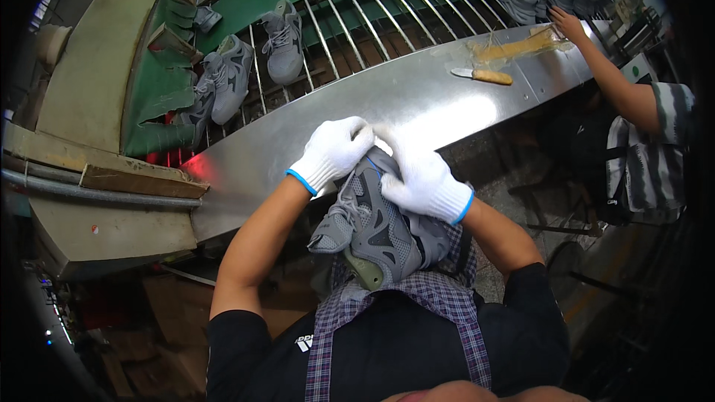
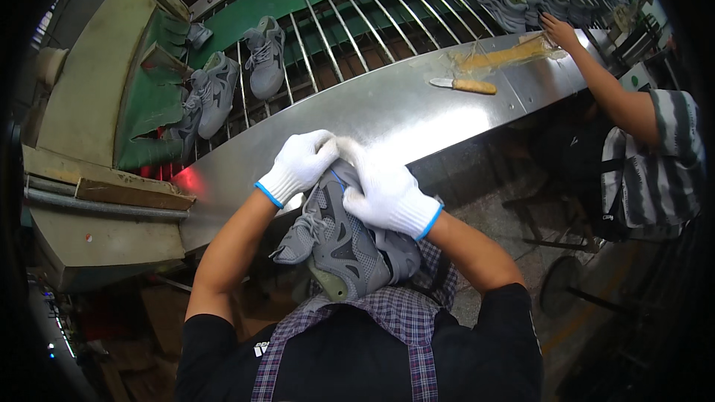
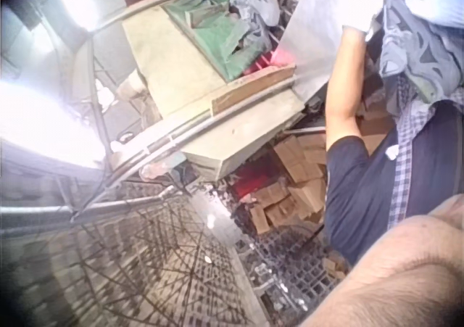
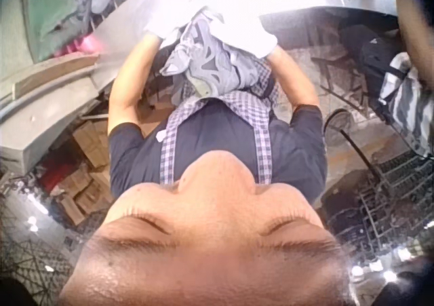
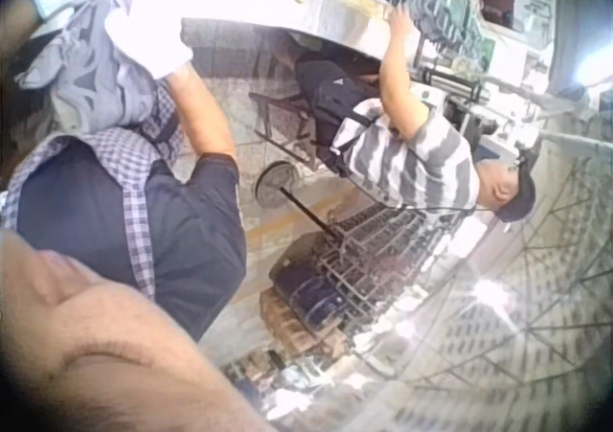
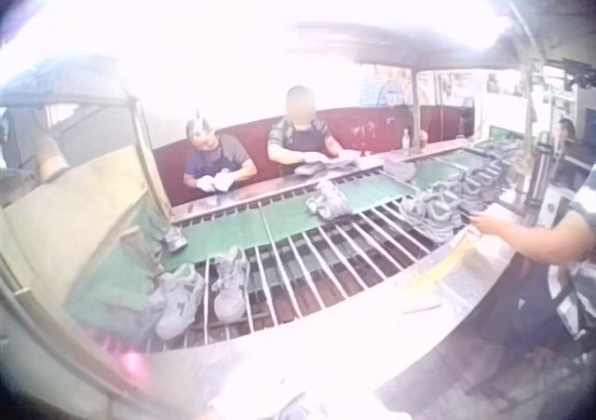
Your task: The person picks up shoes from a conveyor belt, wipes the soles and sides with a cloth, uses a small wooden tool to apply a substance or scrape parts of the shoe, and places the shoes back onto the belt.
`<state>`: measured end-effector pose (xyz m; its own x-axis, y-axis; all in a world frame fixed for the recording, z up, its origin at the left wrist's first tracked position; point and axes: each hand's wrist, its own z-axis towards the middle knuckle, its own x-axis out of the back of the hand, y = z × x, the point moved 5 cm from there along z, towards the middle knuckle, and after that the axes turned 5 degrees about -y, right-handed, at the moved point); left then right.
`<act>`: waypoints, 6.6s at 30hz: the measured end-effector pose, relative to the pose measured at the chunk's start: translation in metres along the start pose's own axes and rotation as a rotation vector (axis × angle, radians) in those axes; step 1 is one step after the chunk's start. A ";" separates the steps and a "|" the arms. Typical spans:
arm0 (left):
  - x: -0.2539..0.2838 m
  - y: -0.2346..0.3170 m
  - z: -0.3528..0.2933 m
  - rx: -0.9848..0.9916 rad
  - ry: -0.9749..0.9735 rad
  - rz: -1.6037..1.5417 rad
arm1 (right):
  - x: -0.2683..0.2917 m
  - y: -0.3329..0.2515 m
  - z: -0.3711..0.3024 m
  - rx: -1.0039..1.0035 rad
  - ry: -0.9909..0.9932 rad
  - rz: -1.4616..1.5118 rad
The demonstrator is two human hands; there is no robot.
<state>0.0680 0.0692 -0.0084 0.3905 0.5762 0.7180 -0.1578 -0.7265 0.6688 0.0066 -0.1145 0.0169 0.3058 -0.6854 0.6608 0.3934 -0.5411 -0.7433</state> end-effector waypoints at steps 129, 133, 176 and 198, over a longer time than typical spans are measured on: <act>-0.115 0.037 -0.121 -0.262 0.281 -0.491 | -0.009 0.073 -0.085 0.029 -0.250 0.525; -0.119 0.030 -0.110 -0.214 0.236 -0.532 | -0.013 0.084 -0.072 0.009 -0.304 0.566; 0.026 0.109 -0.071 -0.563 0.853 -0.013 | 0.107 -0.010 0.041 0.162 0.335 0.321; 0.101 -0.061 -0.139 0.172 0.747 -0.434 | 0.171 0.235 -0.010 -0.093 -0.087 -0.517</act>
<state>-0.0086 0.2239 0.0499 -0.3201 0.8652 0.3858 0.0290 -0.3981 0.9169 0.1424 -0.3633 -0.0460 0.1644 -0.2773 0.9466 0.4348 -0.8410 -0.3219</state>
